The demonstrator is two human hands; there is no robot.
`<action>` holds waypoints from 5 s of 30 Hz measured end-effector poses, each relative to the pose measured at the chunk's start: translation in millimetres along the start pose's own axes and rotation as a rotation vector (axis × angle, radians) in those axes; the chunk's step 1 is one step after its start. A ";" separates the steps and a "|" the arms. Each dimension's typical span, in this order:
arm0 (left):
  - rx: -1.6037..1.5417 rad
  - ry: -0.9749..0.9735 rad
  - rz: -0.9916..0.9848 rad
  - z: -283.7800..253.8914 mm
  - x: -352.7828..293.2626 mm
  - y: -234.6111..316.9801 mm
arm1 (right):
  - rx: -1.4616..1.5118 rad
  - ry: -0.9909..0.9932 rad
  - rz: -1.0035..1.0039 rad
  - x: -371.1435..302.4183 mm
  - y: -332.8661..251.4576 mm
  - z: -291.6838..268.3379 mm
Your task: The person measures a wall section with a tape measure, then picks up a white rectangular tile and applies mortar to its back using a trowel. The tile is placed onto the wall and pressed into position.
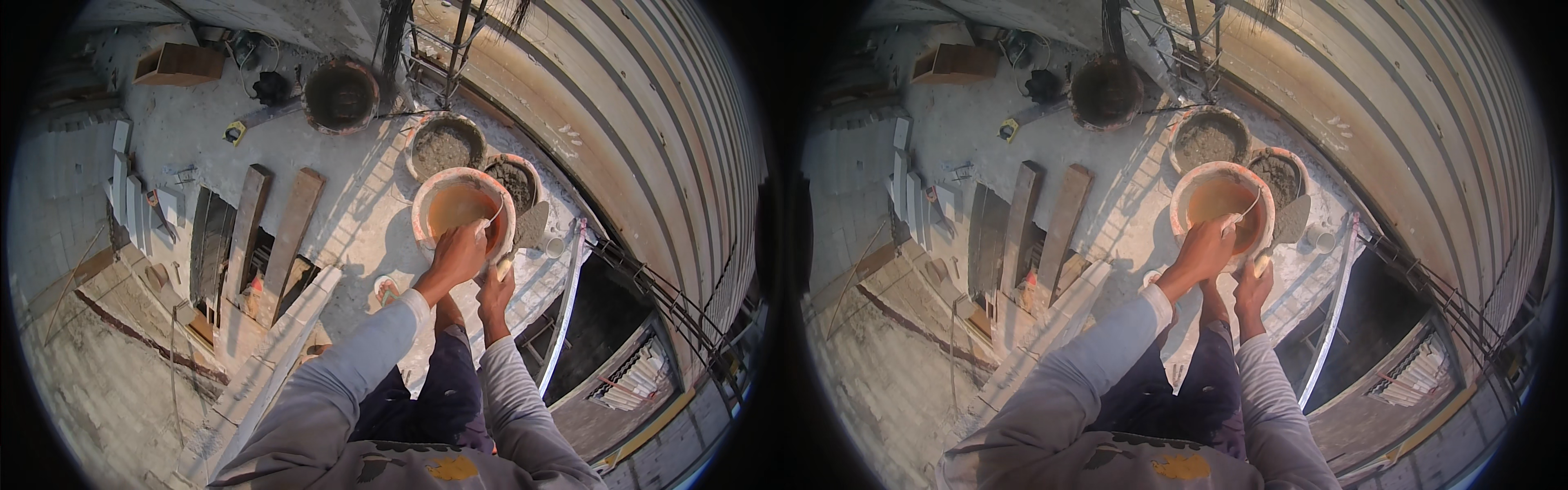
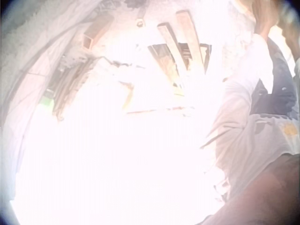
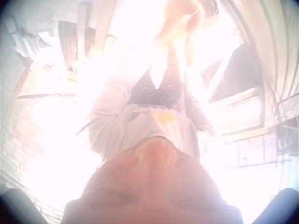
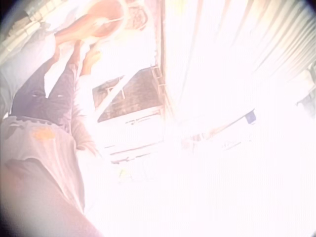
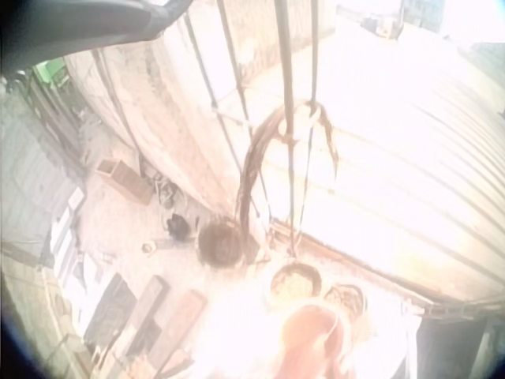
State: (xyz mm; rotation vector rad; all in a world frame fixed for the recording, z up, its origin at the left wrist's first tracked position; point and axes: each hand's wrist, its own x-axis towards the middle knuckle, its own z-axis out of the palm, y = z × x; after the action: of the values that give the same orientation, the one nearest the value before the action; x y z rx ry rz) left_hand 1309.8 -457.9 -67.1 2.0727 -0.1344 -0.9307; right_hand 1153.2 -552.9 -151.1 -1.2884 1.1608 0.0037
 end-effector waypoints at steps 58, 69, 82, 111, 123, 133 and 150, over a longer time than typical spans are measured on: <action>-0.272 0.166 -0.194 -40.5 -195.6 -46.3 | -0.418 -0.222 0.073 -126.8 -17.6 -111.1; -0.204 0.016 -0.224 105.8 -128.5 -86.1 | -0.306 0.035 0.070 -164.4 45.8 -167.3; -0.828 -0.195 -0.623 348.1 -10.5 -152.3 | -0.437 0.080 0.194 -117.5 78.2 -211.5; -0.553 0.331 -0.420 4.8 -347.0 -177.1 | -0.695 -0.537 -0.214 -137.0 -36.3 -76.3; -0.552 0.685 -0.831 10.5 -431.9 -160.1 | -1.426 -0.682 -0.419 113.5 -48.0 87.6; -0.676 0.895 -0.856 21.2 -368.0 -93.5 | -2.199 -1.156 -1.288 222.1 -87.2 138.8; -0.659 1.017 -1.083 196.3 -439.9 -86.8 | -2.473 -1.263 -1.238 247.1 -108.4 190.6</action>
State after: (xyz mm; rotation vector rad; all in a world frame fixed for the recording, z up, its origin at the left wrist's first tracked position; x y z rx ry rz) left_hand 845.1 -354.6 46.3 1.6353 1.6960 -0.2520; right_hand 1460.0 -594.0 -266.5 -2.7859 -1.7362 1.4150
